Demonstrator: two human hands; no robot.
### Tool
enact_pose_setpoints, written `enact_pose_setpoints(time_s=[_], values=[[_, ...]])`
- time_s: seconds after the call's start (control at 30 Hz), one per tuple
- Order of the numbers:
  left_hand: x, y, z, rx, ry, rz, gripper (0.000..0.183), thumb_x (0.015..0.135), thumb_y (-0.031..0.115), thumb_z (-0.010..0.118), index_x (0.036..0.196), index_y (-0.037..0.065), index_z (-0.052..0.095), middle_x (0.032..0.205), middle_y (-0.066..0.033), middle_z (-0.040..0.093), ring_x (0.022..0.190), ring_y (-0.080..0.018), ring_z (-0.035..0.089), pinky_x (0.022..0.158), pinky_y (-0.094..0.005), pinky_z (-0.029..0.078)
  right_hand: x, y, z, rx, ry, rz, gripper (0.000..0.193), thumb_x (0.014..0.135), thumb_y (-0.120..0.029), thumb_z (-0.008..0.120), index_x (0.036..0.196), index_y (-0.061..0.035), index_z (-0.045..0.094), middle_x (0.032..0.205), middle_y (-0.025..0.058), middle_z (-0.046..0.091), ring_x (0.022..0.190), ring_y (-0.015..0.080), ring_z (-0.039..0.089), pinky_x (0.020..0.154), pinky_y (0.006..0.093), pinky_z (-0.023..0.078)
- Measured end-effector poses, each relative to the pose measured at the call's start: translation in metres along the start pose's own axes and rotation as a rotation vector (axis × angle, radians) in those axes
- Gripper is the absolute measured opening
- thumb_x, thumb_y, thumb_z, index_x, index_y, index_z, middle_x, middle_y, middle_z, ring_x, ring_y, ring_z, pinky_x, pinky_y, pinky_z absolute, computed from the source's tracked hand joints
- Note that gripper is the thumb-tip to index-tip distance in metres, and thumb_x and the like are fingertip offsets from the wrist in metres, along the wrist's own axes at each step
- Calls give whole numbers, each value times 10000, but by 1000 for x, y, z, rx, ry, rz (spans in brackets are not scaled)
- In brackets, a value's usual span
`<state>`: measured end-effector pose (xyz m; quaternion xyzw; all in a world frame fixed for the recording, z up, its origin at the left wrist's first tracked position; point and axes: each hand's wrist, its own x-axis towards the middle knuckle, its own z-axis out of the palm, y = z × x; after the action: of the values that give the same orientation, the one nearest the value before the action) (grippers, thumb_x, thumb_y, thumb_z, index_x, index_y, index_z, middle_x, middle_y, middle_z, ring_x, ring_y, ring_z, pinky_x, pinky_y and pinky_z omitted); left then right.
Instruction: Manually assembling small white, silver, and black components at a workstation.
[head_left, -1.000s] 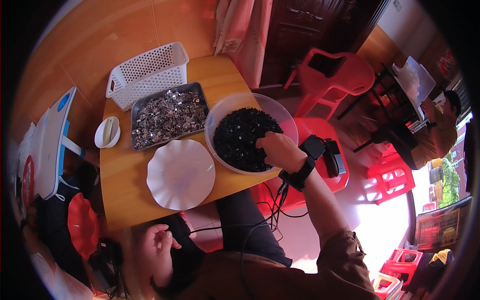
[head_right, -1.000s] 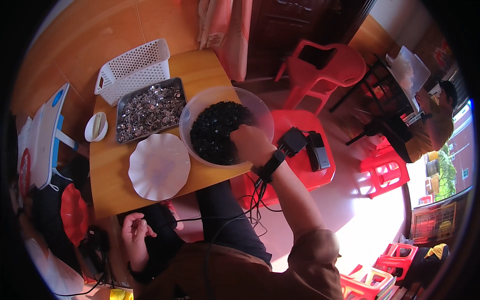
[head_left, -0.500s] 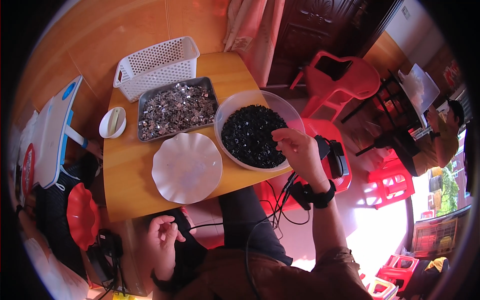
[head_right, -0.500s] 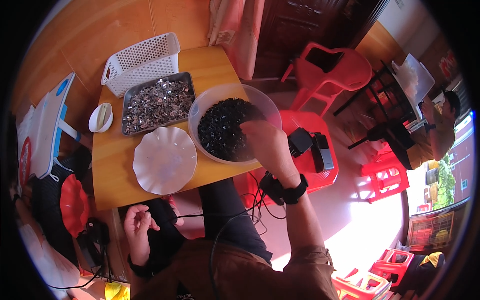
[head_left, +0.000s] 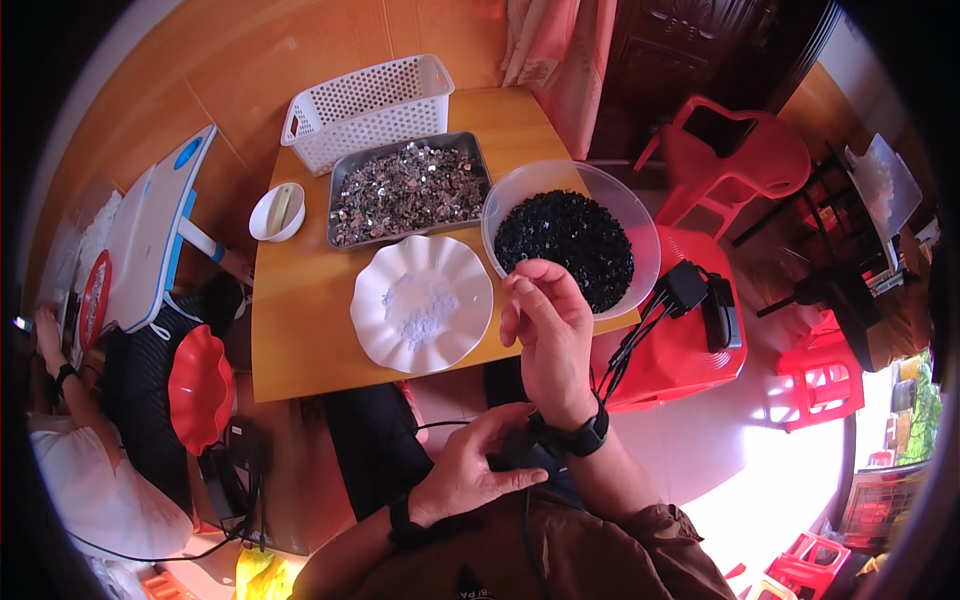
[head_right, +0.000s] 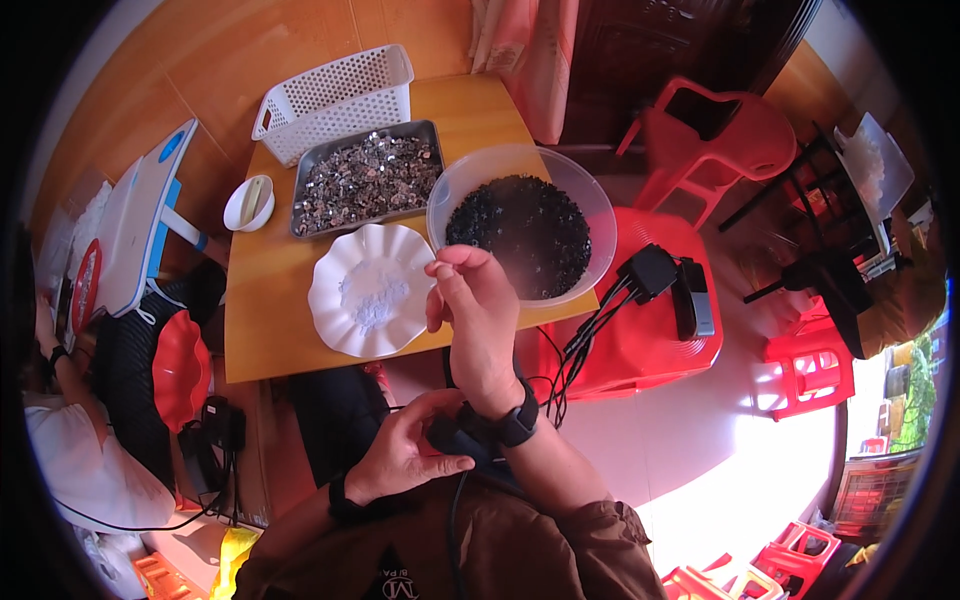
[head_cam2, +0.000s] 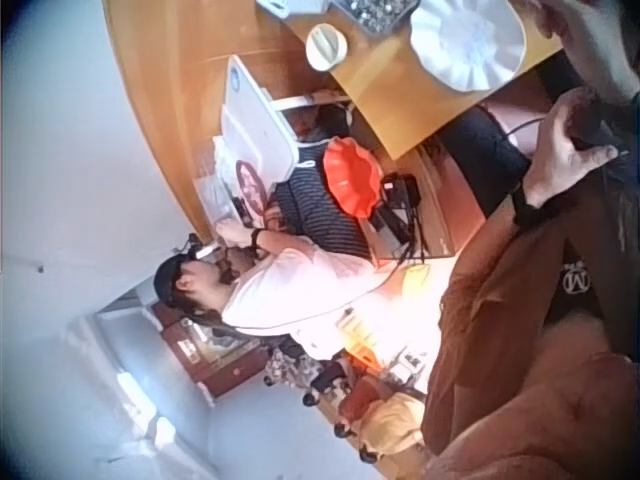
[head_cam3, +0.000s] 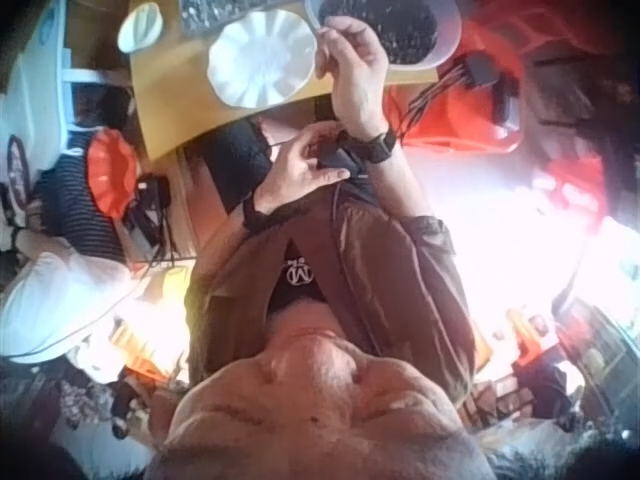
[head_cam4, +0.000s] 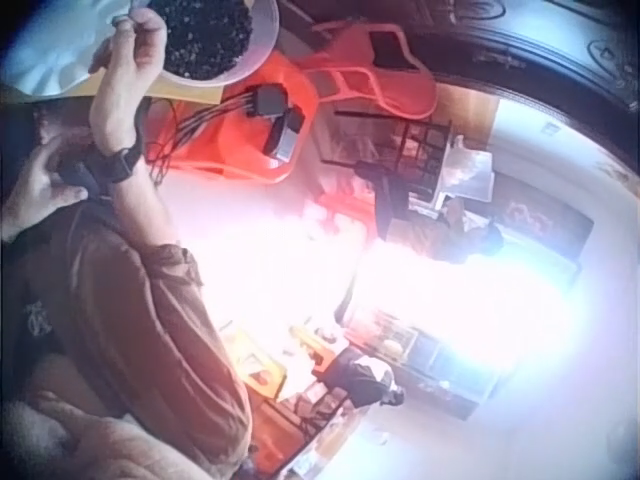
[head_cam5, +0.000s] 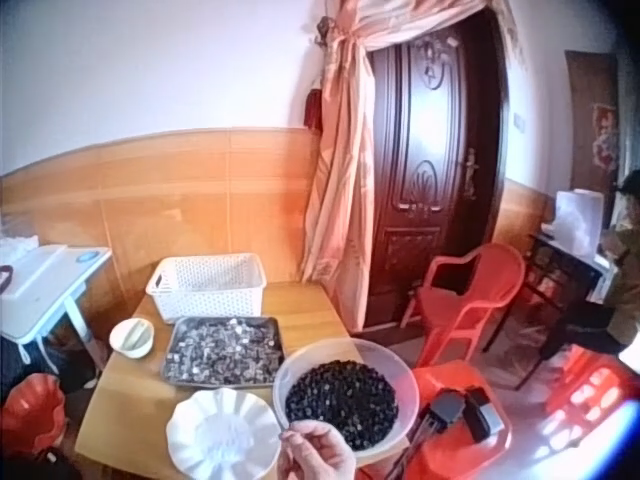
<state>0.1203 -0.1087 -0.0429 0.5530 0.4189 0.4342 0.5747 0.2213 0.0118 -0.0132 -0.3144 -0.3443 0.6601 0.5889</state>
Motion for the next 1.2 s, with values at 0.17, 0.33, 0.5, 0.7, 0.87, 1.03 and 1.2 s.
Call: enact_pose_setpoints(time_s=[0.17,0.33,0.5,0.7,0.87,1.03,1.2], values=[[5,1,0,2,-7,-67,507,802,170,734,1215,-16,504,1020,-75,614,902,-101,600,772,-247,505,14,8,-1,59,98,-86,141,916,-85,527,1043,-26,510,907,53,582,591,80,515,504,220,430],[10,3,-1,-441,-115,-356,399,860,140,661,1187,-42,522,1022,-74,613,875,-109,605,756,-265,545,20,-1,-2,-1005,-55,-1244,221,752,6,603,964,-50,578,876,57,577,615,178,546,513,291,451],[12,-1,8,-511,-201,-403,366,880,144,626,1178,-40,522,984,-52,604,842,-115,598,767,-275,547,14,-4,5,-1076,-227,-1192,193,685,-14,624,865,-85,622,881,52,574,707,205,577,580,321,475],[11,0,14,-20,-302,-174,458,838,233,691,1183,-18,526,973,-54,617,887,-90,565,806,-257,468,1,-6,-12,332,-75,135,84,918,-93,483,987,-71,525,875,23,544,784,130,553,759,322,500],[4,23,-8,-61,-255,-229,590,830,237,713,1289,-12,439,1078,-110,602,920,-116,595,821,-276,491,-4,-19,-4,62,0,-100,105,905,-40,502,1008,-36,522,905,43,543,719,124,534,633,256,462],[3,33,-86,-635,465,-70,293,925,217,567,1156,48,503,942,-38,584,858,-141,585,727,-277,487,-24,-25,-5,-701,-105,-416,111,840,92,530,893,-5,542,840,16,534,721,66,521,674,192,438],[5,25,-137,-947,746,143,151,929,135,527,1079,111,531,851,-2,537,728,-112,495,620,-256,418,-44,4,18,-940,-684,-529,245,741,-22,696,963,-20,592,941,108,588,815,255,606,724,326,500]])
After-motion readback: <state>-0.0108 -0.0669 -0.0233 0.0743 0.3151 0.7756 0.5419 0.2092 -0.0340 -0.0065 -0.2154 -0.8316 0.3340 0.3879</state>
